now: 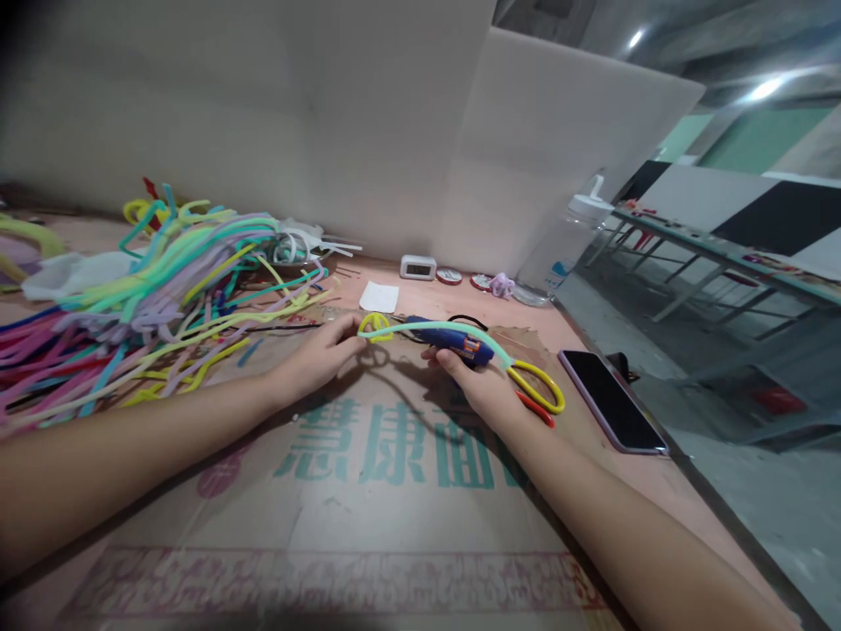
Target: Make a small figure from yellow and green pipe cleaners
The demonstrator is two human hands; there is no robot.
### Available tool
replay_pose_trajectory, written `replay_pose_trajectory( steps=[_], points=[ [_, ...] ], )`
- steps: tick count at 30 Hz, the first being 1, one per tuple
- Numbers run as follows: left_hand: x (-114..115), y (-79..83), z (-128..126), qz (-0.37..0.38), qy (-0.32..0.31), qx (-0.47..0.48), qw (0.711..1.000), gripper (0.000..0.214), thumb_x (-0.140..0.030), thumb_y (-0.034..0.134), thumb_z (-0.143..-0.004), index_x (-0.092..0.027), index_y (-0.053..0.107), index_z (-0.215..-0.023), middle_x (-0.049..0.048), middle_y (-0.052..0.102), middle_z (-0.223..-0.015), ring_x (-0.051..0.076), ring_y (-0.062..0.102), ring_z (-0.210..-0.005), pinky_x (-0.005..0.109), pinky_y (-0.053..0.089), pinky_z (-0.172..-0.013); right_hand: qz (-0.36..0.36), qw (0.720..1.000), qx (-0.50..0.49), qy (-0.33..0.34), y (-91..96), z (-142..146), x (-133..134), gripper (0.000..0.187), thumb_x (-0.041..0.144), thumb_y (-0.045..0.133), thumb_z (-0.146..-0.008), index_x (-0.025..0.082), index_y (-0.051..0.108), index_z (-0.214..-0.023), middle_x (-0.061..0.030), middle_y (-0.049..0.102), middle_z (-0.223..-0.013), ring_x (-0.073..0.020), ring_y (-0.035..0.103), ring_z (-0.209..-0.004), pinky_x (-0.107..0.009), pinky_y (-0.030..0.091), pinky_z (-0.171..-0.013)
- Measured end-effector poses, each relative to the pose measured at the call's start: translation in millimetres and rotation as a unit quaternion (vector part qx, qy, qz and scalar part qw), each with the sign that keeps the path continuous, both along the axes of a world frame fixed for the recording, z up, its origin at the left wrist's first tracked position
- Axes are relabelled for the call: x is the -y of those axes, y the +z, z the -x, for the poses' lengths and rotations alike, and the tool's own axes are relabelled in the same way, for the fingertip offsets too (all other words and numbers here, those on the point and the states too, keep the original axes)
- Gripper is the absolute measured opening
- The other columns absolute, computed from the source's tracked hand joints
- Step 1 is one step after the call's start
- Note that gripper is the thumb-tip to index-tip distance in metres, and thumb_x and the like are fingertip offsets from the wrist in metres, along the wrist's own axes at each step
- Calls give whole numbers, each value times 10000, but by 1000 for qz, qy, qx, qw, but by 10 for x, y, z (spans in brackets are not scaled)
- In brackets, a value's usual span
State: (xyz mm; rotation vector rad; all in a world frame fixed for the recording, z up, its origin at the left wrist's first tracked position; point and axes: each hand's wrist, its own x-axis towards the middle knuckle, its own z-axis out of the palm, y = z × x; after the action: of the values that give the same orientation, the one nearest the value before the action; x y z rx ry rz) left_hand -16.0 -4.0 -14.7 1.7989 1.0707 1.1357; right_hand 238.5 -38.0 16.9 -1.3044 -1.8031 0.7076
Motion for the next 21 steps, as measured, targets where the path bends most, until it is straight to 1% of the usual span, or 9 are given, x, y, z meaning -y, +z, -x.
replay_pose_trajectory(
  steps=[3,6,11,16,18,21],
  points=[
    [8,20,-2,-12,1,-15,1000,171,-245,471,-869,-186,614,-944,37,660,-950,206,605,-943,315,450,-855,2,999,46,-24,-28,-19,-13,482,661,519,-848,223,708,-783,-82,747,-812,-265,701,-824,-383,543,-790],
    [20,43,-7,-17,12,-32,999,161,-263,458,-871,-191,600,-896,27,641,-903,200,583,-903,307,441,-829,10,997,71,-29,-52,-28,-16,466,649,517,-829,223,668,-713,-80,720,-760,-261,674,-770,-375,518,-740],
    [17,44,-4,-15,16,-64,998,155,-317,467,-869,-191,555,-851,15,593,-833,198,552,-829,302,416,-755,32,997,75,-14,-1,16,45,445,623,526,-812,216,633,-667,-59,677,-710,-230,633,-709,-346,491,-690],
    [7,19,5,-15,18,-71,997,158,-327,473,-871,-194,557,-857,10,589,-832,194,546,-820,299,406,-737,59,992,86,-70,14,35,59,472,666,545,-759,213,603,-639,-49,628,-660,-224,596,-655,-350,466,-643],
    [8,17,7,-15,21,-70,997,153,-321,476,-870,-196,563,-861,10,599,-851,194,554,-836,300,409,-747,52,991,94,-79,4,32,45,475,674,550,-739,213,595,-634,-47,614,-639,-225,586,-638,-357,465,-638],
    [9,20,7,-13,17,-75,997,168,-331,474,-876,-195,573,-877,10,602,-851,198,560,-837,306,410,-748,36,993,94,-61,-2,33,32,472,671,545,-745,218,574,-616,-43,604,-621,-220,578,-634,-353,475,-637]
  ],
)
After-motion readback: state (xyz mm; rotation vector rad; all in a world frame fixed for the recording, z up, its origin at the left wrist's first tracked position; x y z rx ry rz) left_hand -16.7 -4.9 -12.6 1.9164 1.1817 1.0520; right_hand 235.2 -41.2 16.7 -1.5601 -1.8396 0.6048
